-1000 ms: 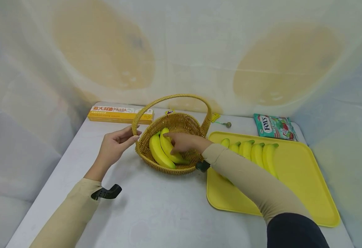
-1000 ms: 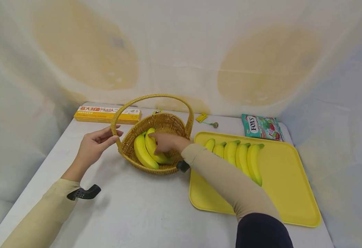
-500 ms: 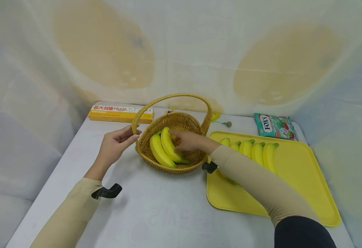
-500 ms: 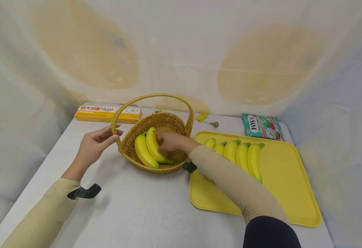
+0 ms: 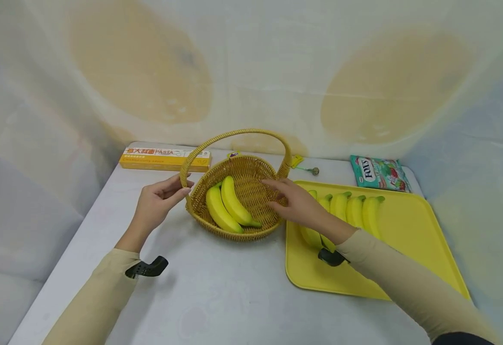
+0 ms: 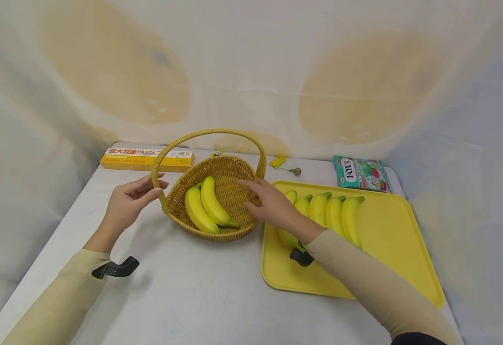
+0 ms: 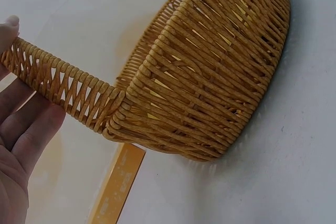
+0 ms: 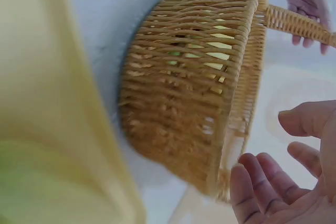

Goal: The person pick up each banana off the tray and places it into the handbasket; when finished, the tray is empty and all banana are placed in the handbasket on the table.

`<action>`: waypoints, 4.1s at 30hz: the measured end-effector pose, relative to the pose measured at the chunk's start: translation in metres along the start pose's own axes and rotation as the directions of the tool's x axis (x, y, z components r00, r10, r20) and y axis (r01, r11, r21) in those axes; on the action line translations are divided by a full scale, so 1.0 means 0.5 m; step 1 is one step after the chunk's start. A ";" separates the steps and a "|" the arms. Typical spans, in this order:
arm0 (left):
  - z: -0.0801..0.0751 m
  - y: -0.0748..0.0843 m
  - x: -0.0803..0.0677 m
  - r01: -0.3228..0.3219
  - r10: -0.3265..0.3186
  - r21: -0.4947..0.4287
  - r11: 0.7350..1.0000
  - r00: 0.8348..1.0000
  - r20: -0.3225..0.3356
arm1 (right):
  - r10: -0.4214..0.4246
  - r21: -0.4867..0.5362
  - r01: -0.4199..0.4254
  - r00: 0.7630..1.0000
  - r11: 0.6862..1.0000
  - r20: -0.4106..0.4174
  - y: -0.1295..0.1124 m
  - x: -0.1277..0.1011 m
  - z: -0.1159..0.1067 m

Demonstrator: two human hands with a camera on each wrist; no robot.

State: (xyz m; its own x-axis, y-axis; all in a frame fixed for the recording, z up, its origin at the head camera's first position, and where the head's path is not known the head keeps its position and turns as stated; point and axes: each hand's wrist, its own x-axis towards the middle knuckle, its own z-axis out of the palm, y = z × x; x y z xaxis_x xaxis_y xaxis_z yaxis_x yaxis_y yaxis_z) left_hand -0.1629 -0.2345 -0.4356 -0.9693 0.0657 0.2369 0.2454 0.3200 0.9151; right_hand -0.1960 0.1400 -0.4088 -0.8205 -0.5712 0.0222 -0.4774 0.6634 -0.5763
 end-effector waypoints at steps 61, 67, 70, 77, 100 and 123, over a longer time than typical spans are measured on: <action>0.002 0.002 -0.001 -0.011 0.011 -0.027 1.000 1.000 0.004 | 0.192 0.071 -0.194 0.981 0.979 0.033 0.129 -0.246 -0.145; 0.002 0.003 -0.001 -0.015 0.015 -0.032 0.999 1.000 0.004 | 0.044 0.139 -0.055 0.996 0.989 0.080 0.093 -0.214 -0.138; 0.002 0.005 -0.002 -0.015 0.015 -0.036 0.999 1.000 0.005 | -0.013 0.189 -0.009 0.993 0.982 0.114 0.081 -0.195 -0.132; 0.004 0.006 -0.001 -0.005 0.005 -0.028 1.000 1.000 0.003 | -0.059 0.229 0.017 0.982 0.973 0.179 0.052 -0.133 -0.113; 0.004 0.006 -0.002 -0.007 0.007 -0.023 1.000 1.000 0.007 | 0.104 0.231 -0.177 0.950 0.957 0.294 -0.020 0.109 -0.036; 0.000 0.002 -0.002 -0.004 0.004 -0.018 1.000 1.000 0.001 | 0.197 0.058 -0.255 0.856 0.965 0.479 -0.018 0.202 0.032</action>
State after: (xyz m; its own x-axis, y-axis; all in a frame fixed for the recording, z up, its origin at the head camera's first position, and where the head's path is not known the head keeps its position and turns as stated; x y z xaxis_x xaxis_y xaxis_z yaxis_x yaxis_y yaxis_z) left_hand -0.1617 -0.2341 -0.4350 -0.9683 0.0685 0.2403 0.2497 0.3028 0.9198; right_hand -0.2697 0.0687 -0.4142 -0.6455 -0.5895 -0.4856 -0.2338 0.7578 -0.6091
